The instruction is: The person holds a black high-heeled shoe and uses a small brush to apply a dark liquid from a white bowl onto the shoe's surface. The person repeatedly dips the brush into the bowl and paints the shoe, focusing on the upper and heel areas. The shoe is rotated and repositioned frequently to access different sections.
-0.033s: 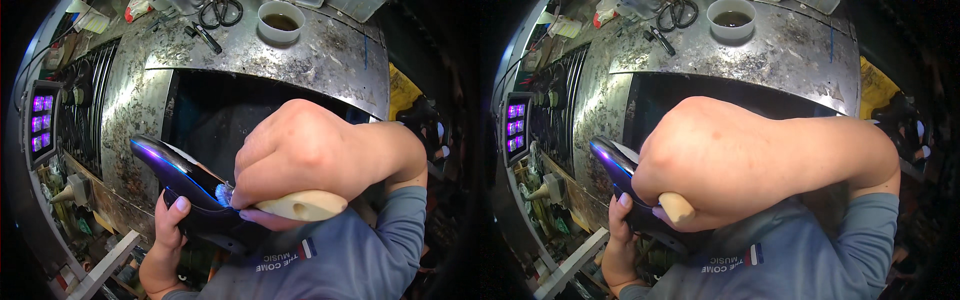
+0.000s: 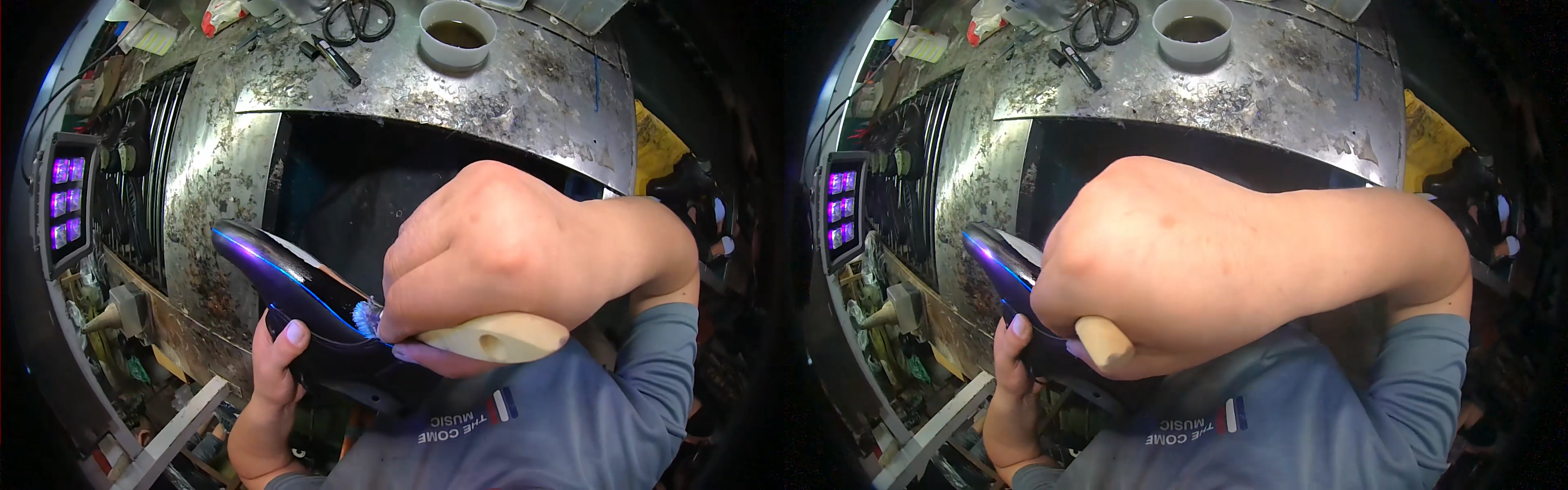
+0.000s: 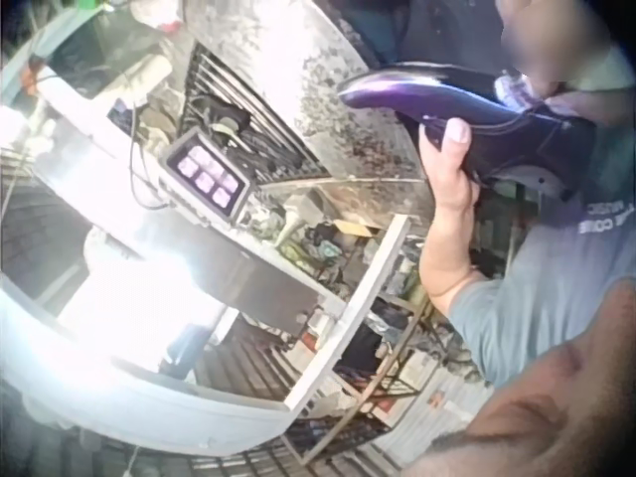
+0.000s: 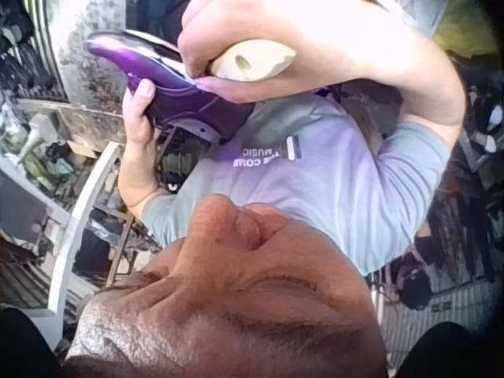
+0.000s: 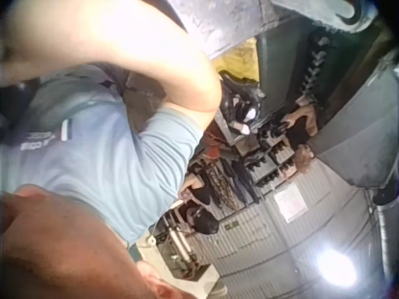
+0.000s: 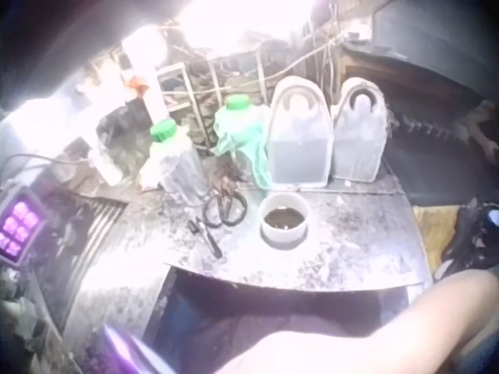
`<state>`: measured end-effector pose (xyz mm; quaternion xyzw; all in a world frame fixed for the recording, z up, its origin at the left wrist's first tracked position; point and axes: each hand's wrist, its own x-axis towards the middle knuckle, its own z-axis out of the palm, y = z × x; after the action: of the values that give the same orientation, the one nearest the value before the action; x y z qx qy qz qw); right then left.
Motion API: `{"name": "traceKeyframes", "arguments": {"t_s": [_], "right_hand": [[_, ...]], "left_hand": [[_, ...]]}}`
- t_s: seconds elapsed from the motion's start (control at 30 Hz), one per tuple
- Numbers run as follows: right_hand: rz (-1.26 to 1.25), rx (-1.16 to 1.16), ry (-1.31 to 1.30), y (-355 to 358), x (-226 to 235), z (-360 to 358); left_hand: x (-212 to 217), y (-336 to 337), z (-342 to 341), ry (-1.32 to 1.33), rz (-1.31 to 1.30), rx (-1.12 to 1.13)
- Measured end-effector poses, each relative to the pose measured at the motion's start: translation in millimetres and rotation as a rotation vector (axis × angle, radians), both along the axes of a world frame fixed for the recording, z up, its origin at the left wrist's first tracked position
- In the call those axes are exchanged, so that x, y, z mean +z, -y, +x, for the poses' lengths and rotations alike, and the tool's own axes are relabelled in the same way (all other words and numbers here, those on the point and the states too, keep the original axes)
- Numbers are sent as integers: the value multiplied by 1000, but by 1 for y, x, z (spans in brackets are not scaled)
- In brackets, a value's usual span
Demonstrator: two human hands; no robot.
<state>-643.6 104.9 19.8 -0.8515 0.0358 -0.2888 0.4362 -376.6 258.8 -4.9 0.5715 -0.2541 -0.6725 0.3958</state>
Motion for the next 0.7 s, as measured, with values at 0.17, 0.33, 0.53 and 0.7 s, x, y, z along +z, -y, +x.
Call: {"name": "traceKeyframes", "arguments": {"t_s": [0.17, 0.33, 0.53, 0.7], "right_hand": [[-8, -10, 62, -1, -7, -1], [38, 14, 67, 0, -8, -5], [83, 13, 59, -1, -2, -9], [122, 13, 117, 0, -1, -13]], "left_hand": [[-2, 0, -1, -27, -13, 36], [-10, -4, 5, -38, -3, 91], [-21, -9, 9, -106, -14, 148], [-34, -16, 18, -163, 3, 173]]}}
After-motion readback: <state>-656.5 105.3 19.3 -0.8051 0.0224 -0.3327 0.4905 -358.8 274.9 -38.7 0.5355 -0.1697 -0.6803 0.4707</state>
